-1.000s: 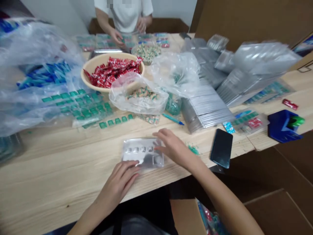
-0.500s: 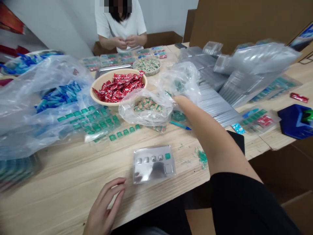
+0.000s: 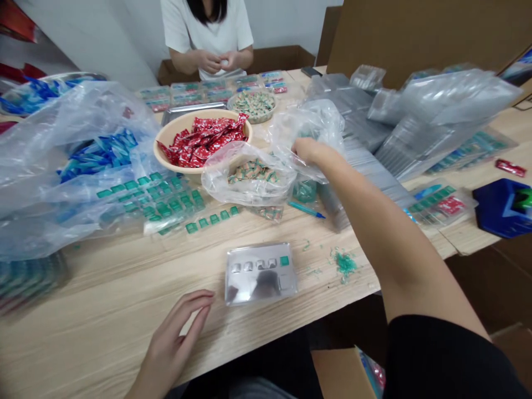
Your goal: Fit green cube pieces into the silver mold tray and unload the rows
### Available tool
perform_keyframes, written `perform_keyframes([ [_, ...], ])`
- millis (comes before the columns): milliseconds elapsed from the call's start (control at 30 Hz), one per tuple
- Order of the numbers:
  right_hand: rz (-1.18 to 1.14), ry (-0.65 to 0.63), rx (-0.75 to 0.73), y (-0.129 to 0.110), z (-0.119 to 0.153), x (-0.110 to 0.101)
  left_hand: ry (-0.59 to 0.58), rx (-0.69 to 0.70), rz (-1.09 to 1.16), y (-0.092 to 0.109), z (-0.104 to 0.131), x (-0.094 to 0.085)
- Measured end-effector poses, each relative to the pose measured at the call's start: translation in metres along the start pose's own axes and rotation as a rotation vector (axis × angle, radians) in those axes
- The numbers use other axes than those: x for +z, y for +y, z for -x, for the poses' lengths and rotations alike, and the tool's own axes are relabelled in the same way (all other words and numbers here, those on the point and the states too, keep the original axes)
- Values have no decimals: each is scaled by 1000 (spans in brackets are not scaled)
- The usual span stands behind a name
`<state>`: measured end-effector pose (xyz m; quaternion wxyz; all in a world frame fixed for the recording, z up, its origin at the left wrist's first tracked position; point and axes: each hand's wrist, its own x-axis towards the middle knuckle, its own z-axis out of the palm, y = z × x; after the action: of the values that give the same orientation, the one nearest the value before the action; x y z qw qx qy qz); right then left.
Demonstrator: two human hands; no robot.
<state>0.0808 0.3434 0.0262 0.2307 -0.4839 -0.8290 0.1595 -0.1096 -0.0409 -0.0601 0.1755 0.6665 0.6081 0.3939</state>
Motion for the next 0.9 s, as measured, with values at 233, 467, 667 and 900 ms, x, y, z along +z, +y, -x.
perform_keyframes([
  [233,-777,-38,28,-55,83,-40,96,-99,221,18,-38,6],
  [467,-1578,-473,182,-103,189,16,184,-178,733,60,-81,24],
  [667,-1468,-320,172,-105,221,17,209,-164,781,70,-75,28],
  [900,-1336,-252,154,-106,239,16,125,-50,575,70,-65,21],
])
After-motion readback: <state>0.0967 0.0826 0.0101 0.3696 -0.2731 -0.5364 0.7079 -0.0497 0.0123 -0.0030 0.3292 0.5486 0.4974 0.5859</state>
